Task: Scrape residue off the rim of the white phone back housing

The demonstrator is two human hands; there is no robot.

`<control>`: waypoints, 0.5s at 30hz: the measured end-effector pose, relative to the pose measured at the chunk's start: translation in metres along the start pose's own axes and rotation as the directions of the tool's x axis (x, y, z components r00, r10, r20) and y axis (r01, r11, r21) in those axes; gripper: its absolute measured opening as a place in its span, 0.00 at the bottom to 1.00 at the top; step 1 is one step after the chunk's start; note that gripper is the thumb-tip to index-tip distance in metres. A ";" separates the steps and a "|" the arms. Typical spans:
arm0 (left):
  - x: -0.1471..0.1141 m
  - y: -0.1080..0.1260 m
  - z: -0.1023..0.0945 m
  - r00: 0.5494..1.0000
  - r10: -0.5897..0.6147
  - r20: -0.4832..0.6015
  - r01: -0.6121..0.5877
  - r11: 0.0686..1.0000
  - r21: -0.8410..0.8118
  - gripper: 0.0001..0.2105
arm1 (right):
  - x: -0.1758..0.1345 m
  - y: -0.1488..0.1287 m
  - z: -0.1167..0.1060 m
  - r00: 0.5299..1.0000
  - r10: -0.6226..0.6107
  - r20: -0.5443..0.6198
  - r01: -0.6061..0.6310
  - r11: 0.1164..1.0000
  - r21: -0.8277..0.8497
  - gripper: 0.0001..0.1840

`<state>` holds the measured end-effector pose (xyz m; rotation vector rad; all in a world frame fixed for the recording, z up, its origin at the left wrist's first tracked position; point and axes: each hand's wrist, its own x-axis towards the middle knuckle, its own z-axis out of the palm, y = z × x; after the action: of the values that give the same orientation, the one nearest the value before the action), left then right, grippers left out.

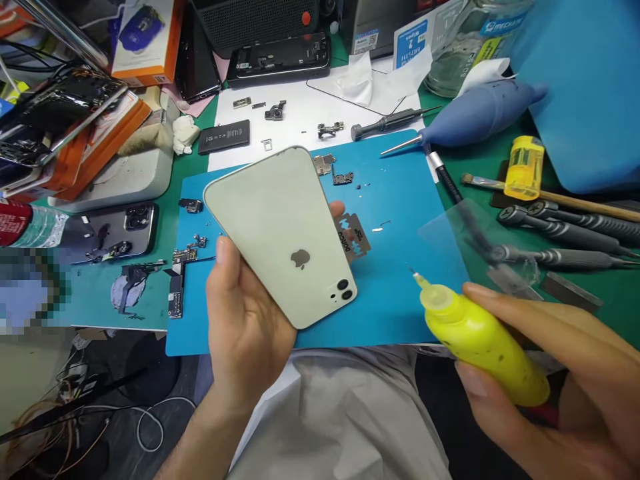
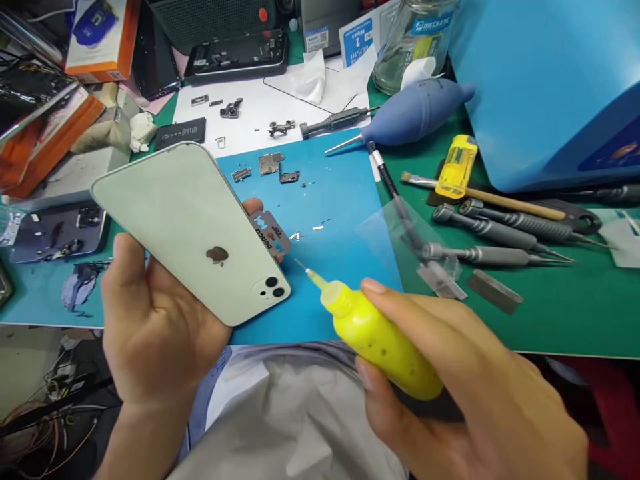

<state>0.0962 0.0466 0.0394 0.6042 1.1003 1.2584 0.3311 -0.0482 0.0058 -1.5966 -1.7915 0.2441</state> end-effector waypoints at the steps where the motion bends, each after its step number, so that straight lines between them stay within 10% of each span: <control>1: 0.000 0.000 0.000 1.000 -0.002 -0.005 0.002 1.000 -0.001 0.33 | 0.003 0.000 0.001 0.996 -0.076 0.036 0.076 0.997 0.000 0.32; 15: 0.001 0.004 0.001 0.996 -0.023 -0.085 0.024 0.999 0.021 0.30 | 0.025 0.000 0.012 0.962 -0.231 0.147 0.235 0.972 -0.012 0.28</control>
<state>0.0954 0.0487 0.0431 0.5566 1.1899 1.2628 0.3245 -0.0215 0.0064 -1.4015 -2.0841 0.2286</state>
